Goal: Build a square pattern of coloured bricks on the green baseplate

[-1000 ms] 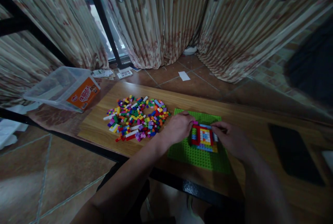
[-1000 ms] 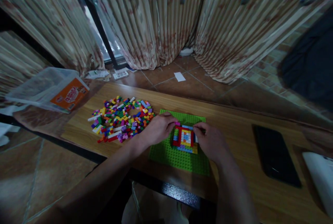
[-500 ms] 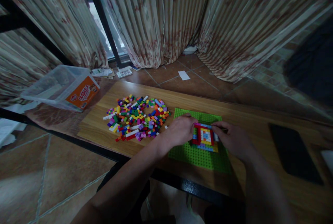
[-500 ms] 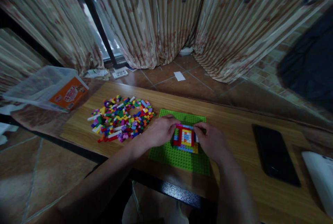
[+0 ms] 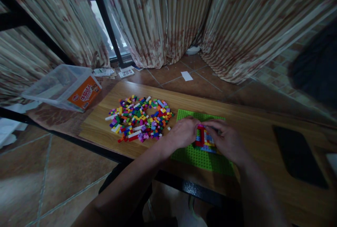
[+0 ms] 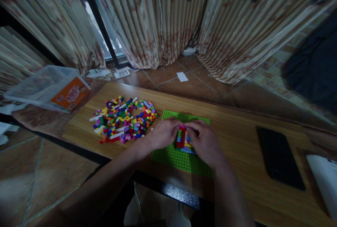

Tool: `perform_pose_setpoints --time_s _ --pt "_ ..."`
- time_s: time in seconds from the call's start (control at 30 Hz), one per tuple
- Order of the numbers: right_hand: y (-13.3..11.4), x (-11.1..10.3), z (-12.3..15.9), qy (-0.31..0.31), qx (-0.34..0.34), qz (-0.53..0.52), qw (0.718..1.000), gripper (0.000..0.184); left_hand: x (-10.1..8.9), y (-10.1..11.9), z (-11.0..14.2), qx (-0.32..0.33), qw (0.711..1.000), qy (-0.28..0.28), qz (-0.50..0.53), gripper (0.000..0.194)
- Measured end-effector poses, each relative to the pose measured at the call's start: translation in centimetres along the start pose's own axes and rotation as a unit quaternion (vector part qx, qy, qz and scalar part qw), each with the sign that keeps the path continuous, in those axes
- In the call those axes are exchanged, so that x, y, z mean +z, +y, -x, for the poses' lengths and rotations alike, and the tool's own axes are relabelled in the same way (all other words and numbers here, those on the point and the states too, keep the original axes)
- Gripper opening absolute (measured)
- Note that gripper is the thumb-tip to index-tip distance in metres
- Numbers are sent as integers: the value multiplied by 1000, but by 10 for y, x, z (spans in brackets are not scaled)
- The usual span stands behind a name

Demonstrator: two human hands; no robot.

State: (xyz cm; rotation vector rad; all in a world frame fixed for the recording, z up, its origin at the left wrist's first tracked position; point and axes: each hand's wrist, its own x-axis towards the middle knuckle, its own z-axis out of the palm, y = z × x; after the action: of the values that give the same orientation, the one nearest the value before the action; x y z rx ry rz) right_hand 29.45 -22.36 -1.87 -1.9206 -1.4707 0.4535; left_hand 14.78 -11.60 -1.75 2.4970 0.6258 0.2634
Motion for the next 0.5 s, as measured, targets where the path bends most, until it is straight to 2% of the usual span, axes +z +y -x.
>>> perform_pose_setpoints --time_s 0.1,0.27,0.5 --pt "1 -3 1 -19 -10 16 1000 29 3 0 -1 0 1000 7 0 32" --pt "-6 -8 3 -43 2 90 995 32 4 2 -3 -53 997 21 44 32" --pt "-15 -4 6 -14 39 153 987 37 -3 7 -7 -93 992 14 83 32"
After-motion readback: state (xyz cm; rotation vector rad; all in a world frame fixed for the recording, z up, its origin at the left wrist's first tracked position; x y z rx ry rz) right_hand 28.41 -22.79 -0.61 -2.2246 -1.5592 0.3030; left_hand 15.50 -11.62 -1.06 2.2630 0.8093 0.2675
